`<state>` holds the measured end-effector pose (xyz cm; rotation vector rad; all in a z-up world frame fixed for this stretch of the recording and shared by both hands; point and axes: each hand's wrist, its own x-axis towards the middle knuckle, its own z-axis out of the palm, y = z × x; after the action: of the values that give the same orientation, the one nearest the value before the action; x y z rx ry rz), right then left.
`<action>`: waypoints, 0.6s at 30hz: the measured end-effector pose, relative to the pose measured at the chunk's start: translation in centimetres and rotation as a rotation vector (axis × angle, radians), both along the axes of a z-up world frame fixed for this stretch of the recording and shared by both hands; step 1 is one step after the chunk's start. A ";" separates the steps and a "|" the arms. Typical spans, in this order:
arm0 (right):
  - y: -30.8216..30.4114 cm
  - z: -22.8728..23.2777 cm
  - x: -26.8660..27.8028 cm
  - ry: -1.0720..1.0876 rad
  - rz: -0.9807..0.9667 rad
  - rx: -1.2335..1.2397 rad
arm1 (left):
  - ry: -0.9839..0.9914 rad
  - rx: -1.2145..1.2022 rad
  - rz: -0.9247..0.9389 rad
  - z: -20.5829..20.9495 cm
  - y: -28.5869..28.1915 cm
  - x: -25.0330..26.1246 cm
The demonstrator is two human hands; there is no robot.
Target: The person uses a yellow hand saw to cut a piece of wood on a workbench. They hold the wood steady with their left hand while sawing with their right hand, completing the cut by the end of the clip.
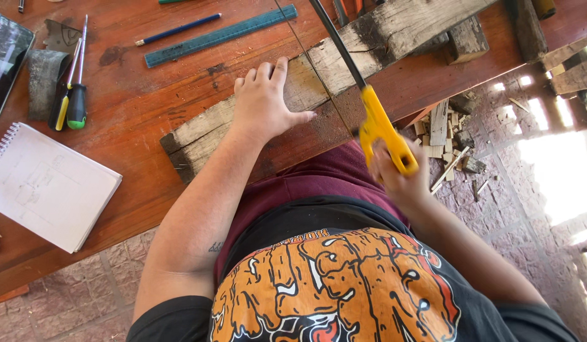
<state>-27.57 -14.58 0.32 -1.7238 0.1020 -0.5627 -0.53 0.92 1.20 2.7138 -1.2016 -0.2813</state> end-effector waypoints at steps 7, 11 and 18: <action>-0.1 1.8 3.9 0.121 -0.039 -0.018 | 0.080 -0.001 0.015 0.9 0.1 -0.1; 0.2 -0.4 -4.5 0.078 -0.025 0.064 | 0.052 -0.006 -0.001 0.6 0.1 0.0; -0.6 0.0 3.3 0.057 -0.079 0.009 | -0.046 -0.042 -0.027 -0.6 -0.2 0.5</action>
<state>-24.27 -15.13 0.37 -1.7331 0.2140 -0.5705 -0.04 0.72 0.64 2.6838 -1.2429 -0.1949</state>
